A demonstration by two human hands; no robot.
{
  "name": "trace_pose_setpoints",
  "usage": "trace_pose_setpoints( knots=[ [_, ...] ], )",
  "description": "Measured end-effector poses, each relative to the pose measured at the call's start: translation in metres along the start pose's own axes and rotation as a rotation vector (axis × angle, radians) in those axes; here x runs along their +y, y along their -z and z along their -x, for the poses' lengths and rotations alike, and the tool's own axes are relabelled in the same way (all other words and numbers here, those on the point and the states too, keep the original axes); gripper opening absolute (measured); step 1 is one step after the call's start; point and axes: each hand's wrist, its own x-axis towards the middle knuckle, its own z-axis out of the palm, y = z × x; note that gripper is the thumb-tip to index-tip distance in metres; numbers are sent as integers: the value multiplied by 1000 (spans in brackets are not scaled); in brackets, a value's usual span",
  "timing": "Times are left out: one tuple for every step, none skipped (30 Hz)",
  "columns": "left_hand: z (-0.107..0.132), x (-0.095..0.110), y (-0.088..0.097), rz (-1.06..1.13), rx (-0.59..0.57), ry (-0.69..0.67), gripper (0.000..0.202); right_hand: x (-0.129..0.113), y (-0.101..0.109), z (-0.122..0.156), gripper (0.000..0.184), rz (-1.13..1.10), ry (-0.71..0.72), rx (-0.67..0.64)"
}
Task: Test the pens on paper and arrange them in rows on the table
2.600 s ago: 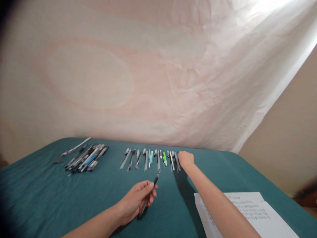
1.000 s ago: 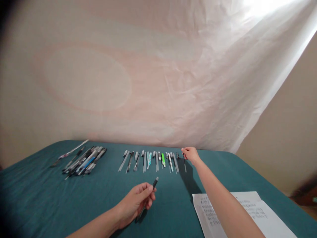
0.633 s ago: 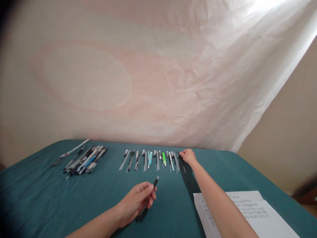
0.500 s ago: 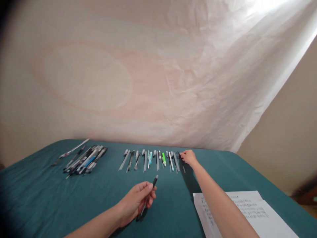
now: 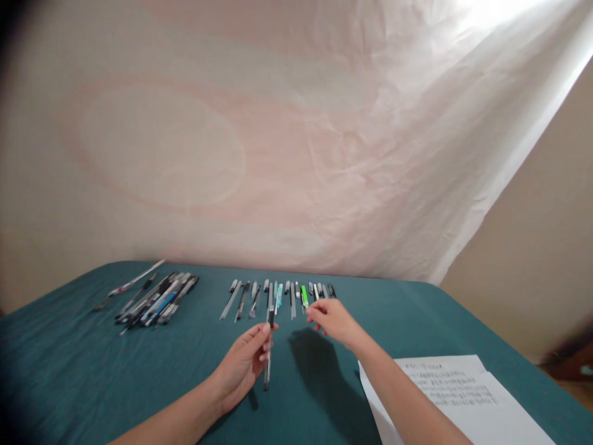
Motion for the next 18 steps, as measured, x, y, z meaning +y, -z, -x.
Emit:
trace_pose_setpoints(
  knots=[
    [0, 0, 0, 4, 6, -19, 24, -10, -12, 12, 28, -68, 25, -115],
    [-1, -1, 0, 3, 8, -33, 23, -19, -23, 23, 30, -113, 34, -192],
    [-1, -1, 0, 0, 7, -43, 22, -27, -32, 32, 30, -139, 49, -222],
    [-1, -2, 0, -3, 3, -49, 21, -32, -41, 40, 29, -142, 52, -239],
    [0, -3, -1, -7, -2, -53, 20, -36, -47, 47, 28, -132, 54, -237],
    [0, -4, -1, -10, -8, -55, 20, -39, -52, 51, 26, -119, 63, -224],
    [1, -4, -2, -11, -15, -58, 19, -40, -56, 54, 25, -101, 75, -207],
    [1, -4, -2, -10, -15, -60, 19, -40, -57, 55, 24, -84, 91, -189],
    [2, -4, -3, -9, -10, -58, 20, -39, -56, 54, 24, -69, 108, -172],
    [2, -4, -3, -9, 1, -52, 22, -37, -53, 51, 24, -54, 124, -153],
    [3, -4, -3, -11, 14, -42, 25, -34, -48, 47, 24, -36, 136, -129],
    [3, -4, -3, -17, 26, -30, 28, -29, -41, 40, 24, -15, 138, -95],
    [3, -4, -2, -27, 33, -13, 30, -23, -32, 33, 24, 21, 142, -46],
    [4, -4, -2, -41, 34, 7, 30, -15, -22, 24, 26, 69, 128, 19],
    [4, -4, -1, -56, 29, 26, 30, -6, -10, 14, 27, 140, 98, 93],
    [3, -4, 0, -69, 24, 43, 30, 4, 3, 5, 26, 249, 63, 173],
    [3, -5, 1, -77, 17, 58, 30, 15, 15, -4, 26, 378, 19, 280],
    [2, -5, 2, -80, 11, 71, 31, 25, 27, -12, 24, 427, -9, 335]
  ],
)
